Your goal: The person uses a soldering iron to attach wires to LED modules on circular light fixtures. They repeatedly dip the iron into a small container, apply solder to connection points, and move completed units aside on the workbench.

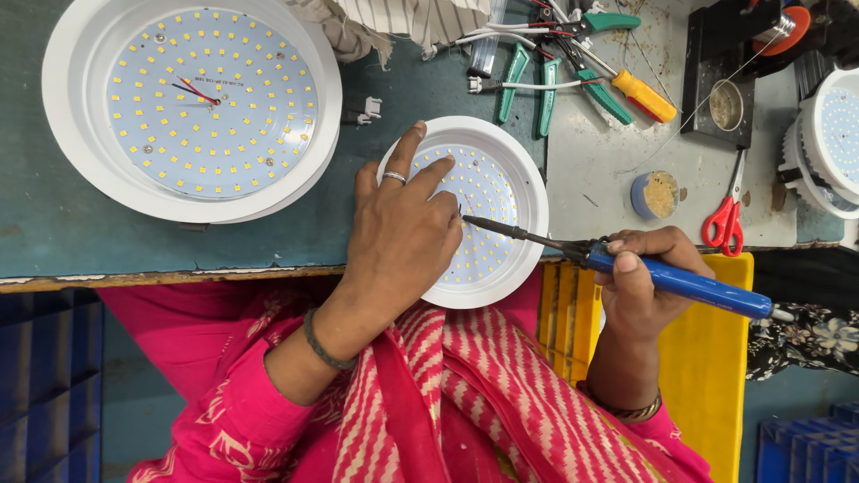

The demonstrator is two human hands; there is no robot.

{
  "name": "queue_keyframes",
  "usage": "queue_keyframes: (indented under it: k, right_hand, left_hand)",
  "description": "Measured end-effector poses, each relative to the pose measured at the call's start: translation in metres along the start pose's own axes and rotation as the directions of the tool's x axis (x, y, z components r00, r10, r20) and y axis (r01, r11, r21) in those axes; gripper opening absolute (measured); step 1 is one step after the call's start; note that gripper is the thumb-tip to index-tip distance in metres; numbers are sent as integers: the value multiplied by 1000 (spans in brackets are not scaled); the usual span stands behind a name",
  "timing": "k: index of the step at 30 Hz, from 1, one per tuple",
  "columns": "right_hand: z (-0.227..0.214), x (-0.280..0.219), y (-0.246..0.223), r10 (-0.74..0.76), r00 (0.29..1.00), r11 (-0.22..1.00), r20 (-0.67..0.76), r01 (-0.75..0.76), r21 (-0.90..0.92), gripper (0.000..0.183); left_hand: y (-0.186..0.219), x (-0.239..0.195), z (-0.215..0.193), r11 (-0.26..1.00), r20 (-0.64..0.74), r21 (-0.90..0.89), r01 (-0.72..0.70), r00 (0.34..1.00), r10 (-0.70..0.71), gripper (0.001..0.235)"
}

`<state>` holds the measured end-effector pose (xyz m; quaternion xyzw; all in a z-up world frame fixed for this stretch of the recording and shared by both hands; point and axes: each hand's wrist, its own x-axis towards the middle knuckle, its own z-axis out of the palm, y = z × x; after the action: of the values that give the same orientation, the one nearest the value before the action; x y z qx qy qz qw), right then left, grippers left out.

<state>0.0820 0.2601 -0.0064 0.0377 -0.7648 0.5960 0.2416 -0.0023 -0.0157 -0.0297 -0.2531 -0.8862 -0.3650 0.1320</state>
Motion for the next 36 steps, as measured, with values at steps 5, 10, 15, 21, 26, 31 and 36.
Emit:
queue_keyframes:
  k: [5, 10, 15, 21, 26, 31, 36]
  right_hand:
    - [-2, 0, -1, 20, 1000, 1000, 2, -20, 2, 25]
    - [-3, 4, 0, -47, 997, 998, -66, 50, 44, 24]
    - [-1, 5, 1, 15, 997, 1000, -80, -14, 20, 18]
    - [3, 7, -1, 48, 998, 999, -46, -47, 23, 16]
    - [4, 8, 0, 43, 998, 999, -34, -42, 17, 17]
    - [2, 8, 1, 30, 999, 999, -39, -28, 40, 17]
    - [0, 10, 1, 25, 997, 995, -73, -18, 101, 18]
  left_hand:
    - [0, 1, 0, 1000, 10, -13, 10, 1000, -10, 15]
    - [0, 1, -1, 1000, 18, -13, 16, 1000, -16, 15]
    - [1, 1, -2, 1000, 22, -20, 23, 1000, -22, 14]
    - [1, 2, -2, 1000, 23, -16, 19, 1000, -19, 14]
    - [1, 2, -2, 1000, 23, -3, 23, 999, -23, 14]
    - [1, 2, -2, 1000, 27, -7, 21, 999, -21, 15]
    - [1, 2, -1, 1000, 22, 3, 26, 999, -26, 15]
